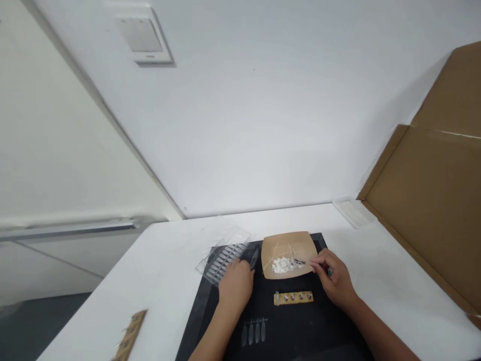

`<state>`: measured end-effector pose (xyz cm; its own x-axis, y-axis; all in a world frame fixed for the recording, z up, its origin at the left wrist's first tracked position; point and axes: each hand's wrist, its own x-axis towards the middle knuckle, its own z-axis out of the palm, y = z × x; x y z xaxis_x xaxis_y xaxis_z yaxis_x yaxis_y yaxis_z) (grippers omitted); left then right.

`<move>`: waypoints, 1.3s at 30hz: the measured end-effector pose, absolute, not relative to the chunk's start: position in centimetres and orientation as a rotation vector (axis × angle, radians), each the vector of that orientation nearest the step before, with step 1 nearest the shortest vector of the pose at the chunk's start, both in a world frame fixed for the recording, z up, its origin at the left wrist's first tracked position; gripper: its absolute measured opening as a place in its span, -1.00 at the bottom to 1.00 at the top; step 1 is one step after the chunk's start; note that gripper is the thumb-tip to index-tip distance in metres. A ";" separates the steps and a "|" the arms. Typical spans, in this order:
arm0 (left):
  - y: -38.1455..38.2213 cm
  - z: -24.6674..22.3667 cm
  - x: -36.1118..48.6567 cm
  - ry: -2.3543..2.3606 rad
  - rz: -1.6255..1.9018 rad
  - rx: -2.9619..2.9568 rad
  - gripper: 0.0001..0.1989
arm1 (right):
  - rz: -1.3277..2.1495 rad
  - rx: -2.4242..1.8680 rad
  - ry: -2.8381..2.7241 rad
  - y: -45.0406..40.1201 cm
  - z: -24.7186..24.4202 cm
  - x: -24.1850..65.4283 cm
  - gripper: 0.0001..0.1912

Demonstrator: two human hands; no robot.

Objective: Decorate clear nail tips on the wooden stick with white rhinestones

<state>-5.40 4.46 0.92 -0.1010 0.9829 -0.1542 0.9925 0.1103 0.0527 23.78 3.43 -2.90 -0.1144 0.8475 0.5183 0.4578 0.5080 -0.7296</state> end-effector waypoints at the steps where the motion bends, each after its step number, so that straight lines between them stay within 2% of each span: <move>1: 4.5 0.9 -5.5 2.221 -0.086 2.006 -0.78 | 0.481 -1.111 -1.749 3.5 -2.9 23.7 -0.77; 7: 5.0 1.1 -5.8 2.242 -0.030 1.999 -0.81 | 0.464 -1.144 -1.736 3.5 -2.9 23.0 -0.73; 15: 4.5 3.6 -6.8 2.401 0.116 2.003 -0.69 | 0.453 -1.116 -1.743 3.0 -3.3 22.2 -0.74; 17: 4.4 3.9 -6.3 2.411 0.276 2.081 -0.65 | 0.440 -1.103 -1.748 2.8 -3.2 22.0 -0.74; 19: 4.3 3.6 -5.3 2.300 0.608 2.237 -0.67 | 0.410 -1.098 -1.747 2.7 -2.8 21.7 -0.74; 23: 4.2 1.8 -3.2 1.763 1.117 2.510 -0.72 | 0.324 -1.082 -1.785 3.1 -1.2 21.4 -0.76; 29: 3.9 0.1 -1.7 1.561 1.199 2.569 -0.77 | 0.212 -1.107 -1.849 4.8 1.0 19.6 -0.79; 39: 3.3 -0.7 -1.2 1.459 1.309 2.535 -0.78 | 0.176 -1.142 -1.801 5.0 -1.1 17.4 -0.79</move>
